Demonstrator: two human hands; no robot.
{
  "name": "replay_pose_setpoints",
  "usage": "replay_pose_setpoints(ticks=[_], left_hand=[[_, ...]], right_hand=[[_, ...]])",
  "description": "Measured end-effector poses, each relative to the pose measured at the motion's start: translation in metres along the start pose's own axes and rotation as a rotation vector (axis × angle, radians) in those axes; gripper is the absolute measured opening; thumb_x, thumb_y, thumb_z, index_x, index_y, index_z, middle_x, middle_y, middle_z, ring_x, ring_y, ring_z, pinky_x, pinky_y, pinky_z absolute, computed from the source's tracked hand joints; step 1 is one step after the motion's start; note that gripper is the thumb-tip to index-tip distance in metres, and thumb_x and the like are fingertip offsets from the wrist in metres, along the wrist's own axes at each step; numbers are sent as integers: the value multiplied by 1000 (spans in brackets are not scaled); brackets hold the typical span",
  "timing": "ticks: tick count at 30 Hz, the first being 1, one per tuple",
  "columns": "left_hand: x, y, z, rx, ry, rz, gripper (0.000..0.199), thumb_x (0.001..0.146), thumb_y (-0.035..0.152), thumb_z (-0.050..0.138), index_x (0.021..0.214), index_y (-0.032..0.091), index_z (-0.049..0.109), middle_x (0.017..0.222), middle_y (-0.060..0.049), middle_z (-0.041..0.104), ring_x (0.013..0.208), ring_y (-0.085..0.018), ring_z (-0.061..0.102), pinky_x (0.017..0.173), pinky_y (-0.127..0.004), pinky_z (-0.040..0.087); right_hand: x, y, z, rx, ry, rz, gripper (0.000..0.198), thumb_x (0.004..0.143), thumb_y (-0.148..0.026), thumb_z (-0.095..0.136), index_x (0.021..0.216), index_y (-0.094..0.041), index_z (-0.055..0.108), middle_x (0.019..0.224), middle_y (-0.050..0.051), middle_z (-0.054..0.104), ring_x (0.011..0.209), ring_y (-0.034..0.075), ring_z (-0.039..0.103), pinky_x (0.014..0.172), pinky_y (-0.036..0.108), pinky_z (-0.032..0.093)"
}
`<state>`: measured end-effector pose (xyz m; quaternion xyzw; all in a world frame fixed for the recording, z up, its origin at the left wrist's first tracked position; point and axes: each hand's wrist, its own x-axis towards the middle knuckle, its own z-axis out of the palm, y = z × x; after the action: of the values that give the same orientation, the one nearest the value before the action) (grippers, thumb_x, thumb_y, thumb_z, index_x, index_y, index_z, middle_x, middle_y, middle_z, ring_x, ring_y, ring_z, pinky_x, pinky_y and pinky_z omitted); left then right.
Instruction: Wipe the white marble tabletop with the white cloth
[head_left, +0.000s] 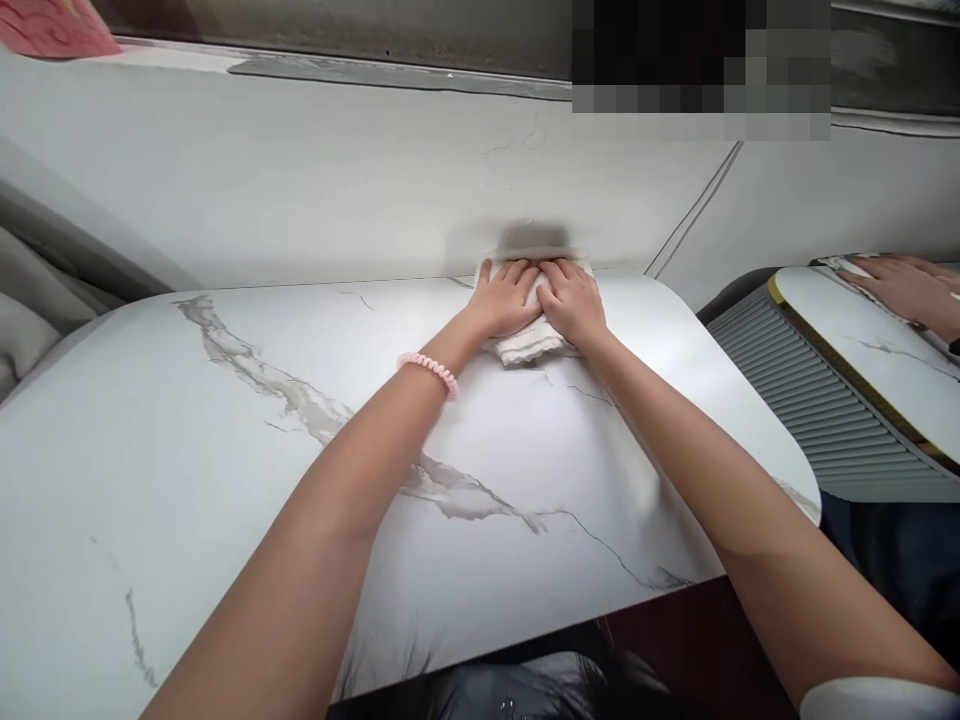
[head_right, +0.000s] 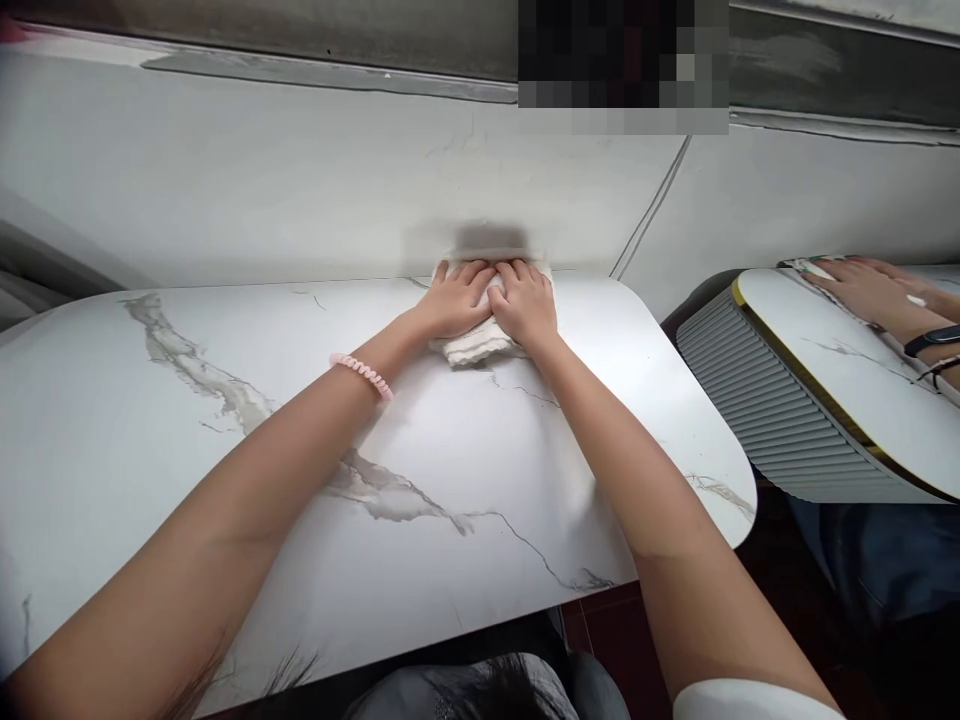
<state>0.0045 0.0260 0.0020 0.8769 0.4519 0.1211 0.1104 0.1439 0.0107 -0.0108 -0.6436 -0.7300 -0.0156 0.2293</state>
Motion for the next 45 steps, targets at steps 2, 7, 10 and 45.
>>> replay_pose_setpoints(ticks=[2,7,10,45], left_hand=[[1,-2,-1,-6,0,-1,57,97,42,28,147,15,35,156,-12,33,145,-26,25,119,-55,2],[-8,7,-4,27,-20,-42,59,98,40,23,149,12,31,158,-14,27,147,-24,19,120,-55,0],[-24,14,-6,49,-49,-89,61,98,40,22,152,9,25,161,-15,21,149,-25,14,119,-57,-1],[-250,37,-28,248,-107,-120,65,94,33,30,150,1,28,157,-22,27,147,-35,20,115,-66,13]], right_hand=[[4,0,1,-9,2,-1,43,89,-23,34,125,-19,58,129,10,59,123,28,49,107,44,35],[0,-1,0,-25,-31,-16,46,90,-22,32,130,-17,54,135,10,57,127,25,47,110,42,32],[-11,-9,-3,-27,-64,-37,49,91,-24,31,136,-15,51,144,10,51,134,25,42,114,41,29],[-179,-145,-37,31,-229,-320,59,94,-31,28,146,-6,41,151,17,40,141,35,31,118,58,16]])
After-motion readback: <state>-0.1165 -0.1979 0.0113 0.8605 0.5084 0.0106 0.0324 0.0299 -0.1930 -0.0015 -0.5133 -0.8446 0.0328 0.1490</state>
